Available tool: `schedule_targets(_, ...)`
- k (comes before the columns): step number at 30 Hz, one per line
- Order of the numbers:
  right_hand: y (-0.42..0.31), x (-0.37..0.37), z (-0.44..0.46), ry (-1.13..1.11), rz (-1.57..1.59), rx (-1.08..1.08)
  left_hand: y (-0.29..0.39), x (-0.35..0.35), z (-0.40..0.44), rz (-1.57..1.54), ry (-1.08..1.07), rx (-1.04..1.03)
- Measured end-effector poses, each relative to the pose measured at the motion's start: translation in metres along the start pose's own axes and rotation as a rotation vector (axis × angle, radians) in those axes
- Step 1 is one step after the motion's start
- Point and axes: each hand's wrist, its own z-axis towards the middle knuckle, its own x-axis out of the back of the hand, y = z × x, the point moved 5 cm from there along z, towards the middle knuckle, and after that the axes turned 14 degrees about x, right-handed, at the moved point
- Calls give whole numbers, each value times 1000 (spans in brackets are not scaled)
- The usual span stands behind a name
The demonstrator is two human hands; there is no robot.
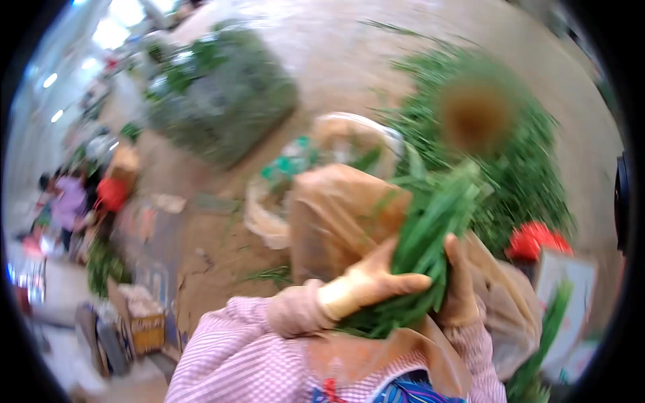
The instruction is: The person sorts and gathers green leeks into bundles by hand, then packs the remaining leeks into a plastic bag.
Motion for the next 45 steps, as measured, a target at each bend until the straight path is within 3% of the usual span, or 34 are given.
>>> schedule_targets(1, 6, 9, 4, 10, -47, 5, 1, 4, 6, 202, 128, -61)
schedule_targets(2, 12, 16, 12, 25, -95, 19, 0, 10, 9, 369, 270, 89)
schedule_targets(5, 14, -11, 24, 2, -49, -5, 20, 15, 22, 474, 369, 233)
schedule_targets(9, 18, -5, 47, 23, 179, -179, 53, 18, 43, 497, 222, 410)
schedule_targets(13, 25, 30, 75, 83, 326, -243, 36, 28, 90, 511, 70, 537)
schedule_targets(16, 49, 81, 95, 181, 184, -228, 1, 47, 125, 508, 21, 614)
schedule_targets(17, 77, 141, 117, 247, 47, -135, -10, 55, 136, 517, 17, 636)
schedule_targets(19, 76, 136, 110, 355, -118, -317, -28, 64, 153, 521, 6, 678)
schedule_targets(20, 115, 177, 132, 198, 207, -345, -36, 69, 160, 512, 1, 702)
schedule_targets(22, 122, 191, 130, 194, 317, -59, -51, 76, 176, 481, -17, 750)
schedule_targets(26, 107, 197, 161, 237, 276, -176, -63, 82, 202, 584, 69, 789)
schedule_targets(28, 95, 201, 170, 287, 225, -271, -30, 64, 194, 997, 275, 776)
schedule_targets(30, 73, 178, 166, 226, 310, -248, -22, 55, 180, 1000, 343, 702)
schedule_targets(32, 33, 138, 159, 147, 185, -10, 7, 31, 161, 891, 423, 354)
schedule_targets(34, 24, 150, 168, 170, 172, 176, 26, 16, 142, 768, 408, 305)
schedule_targets(36, -11, 105, 141, 321, 24, 433, 28, 9, 128, 636, 397, 247)
schedule_targets(37, -20, 88, 132, 303, 13, 436, 28, 8, 121, 555, 456, 73)
schedule_targets(39, -36, 42, 116, -73, 18, 498, 15, 12, 113, 452, 529, -313)
schedule_targets(40, -37, 27, 105, -93, 2, 482, 27, 6, 95, 431, 548, -325)
schedule_targets(42, -34, 8, 85, -98, 88, 546, 35, -5, 63, 425, 496, -161)
schedule_targets(43, -24, 9, 86, -64, 178, 453, 36, -6, 55, 402, 462, -197)
schedule_targets(45, -19, -2, 75, -171, 205, 480, 34, -3, 36, 463, 479, -252)
